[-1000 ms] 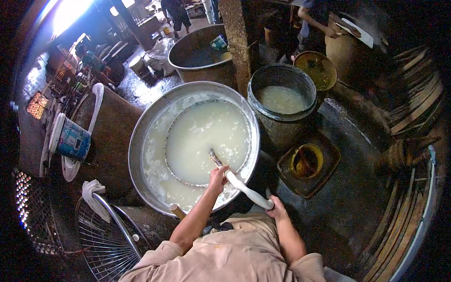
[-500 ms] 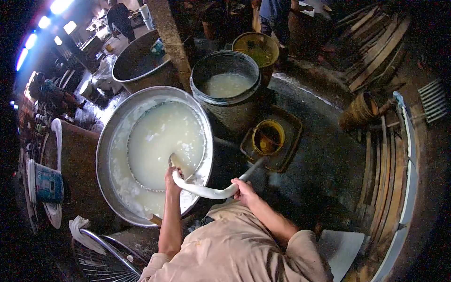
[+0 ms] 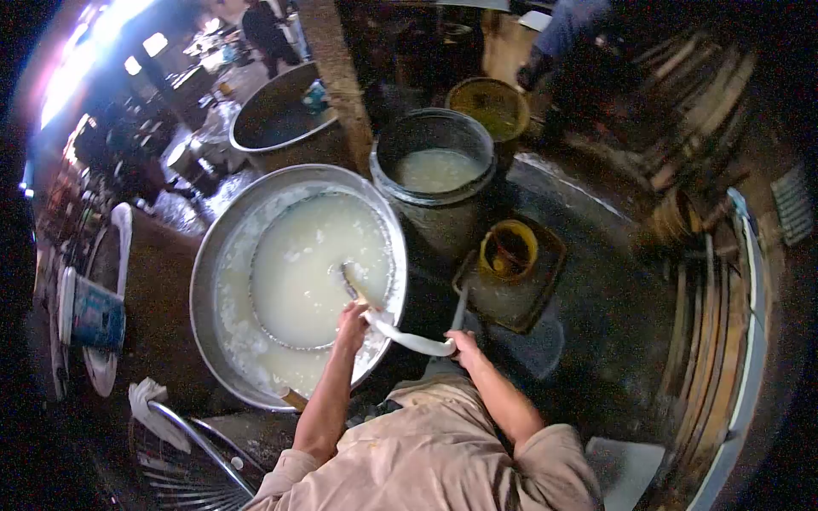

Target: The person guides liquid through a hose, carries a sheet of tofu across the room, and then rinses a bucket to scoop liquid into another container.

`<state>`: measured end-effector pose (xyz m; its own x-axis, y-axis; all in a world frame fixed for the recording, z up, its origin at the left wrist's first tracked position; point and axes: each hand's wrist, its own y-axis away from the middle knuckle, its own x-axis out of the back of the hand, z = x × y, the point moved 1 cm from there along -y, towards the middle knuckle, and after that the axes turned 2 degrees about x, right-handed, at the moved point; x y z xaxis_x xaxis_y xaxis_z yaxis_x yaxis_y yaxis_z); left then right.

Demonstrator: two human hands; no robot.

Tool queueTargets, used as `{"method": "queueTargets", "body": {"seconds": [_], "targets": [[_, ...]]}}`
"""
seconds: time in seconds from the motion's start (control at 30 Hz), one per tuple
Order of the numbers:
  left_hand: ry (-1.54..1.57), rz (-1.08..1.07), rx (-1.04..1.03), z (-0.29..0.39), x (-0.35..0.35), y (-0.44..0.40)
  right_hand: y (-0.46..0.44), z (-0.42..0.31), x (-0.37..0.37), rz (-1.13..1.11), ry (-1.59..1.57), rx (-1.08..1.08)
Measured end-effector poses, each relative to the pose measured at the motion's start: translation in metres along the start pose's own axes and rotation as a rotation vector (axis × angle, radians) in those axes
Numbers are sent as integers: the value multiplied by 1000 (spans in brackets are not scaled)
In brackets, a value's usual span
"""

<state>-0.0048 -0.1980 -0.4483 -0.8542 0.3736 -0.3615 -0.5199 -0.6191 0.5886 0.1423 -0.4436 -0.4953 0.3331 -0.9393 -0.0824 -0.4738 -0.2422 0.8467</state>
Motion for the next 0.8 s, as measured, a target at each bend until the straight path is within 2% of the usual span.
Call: {"method": "queueTargets", "body": {"seconds": [0.1,0.13,0.3,0.37,0.4,0.47,0.53,0.63,0.7,0.8], "targets": [[38,55,-10,-6,-5,-1,1,-10,-6,-104,134,21],[78,71,8,-7,-7,1,3,-12,-9,-32,105,64],[123,88,-22,-16,-15,11,18,-26,-6,-152,274,35],[101,-40,12,-16,-20,23,18,-29,-2,-199,205,-35],[104,-35,14,-13,-26,32,10,-26,0,-206,250,-31],[-2,-27,156,-6,-39,48,12,-28,-1,-191,303,-37],[-32,-9,147,-11,-42,47,16,-30,-2,-133,404,16],[-88,24,145,-13,-40,47,20,-30,2,-59,383,21],[-119,26,201,-12,-38,46,21,-28,7,-106,342,5],[-200,34,145,-12,-43,44,6,-22,8,-162,289,23]]}}
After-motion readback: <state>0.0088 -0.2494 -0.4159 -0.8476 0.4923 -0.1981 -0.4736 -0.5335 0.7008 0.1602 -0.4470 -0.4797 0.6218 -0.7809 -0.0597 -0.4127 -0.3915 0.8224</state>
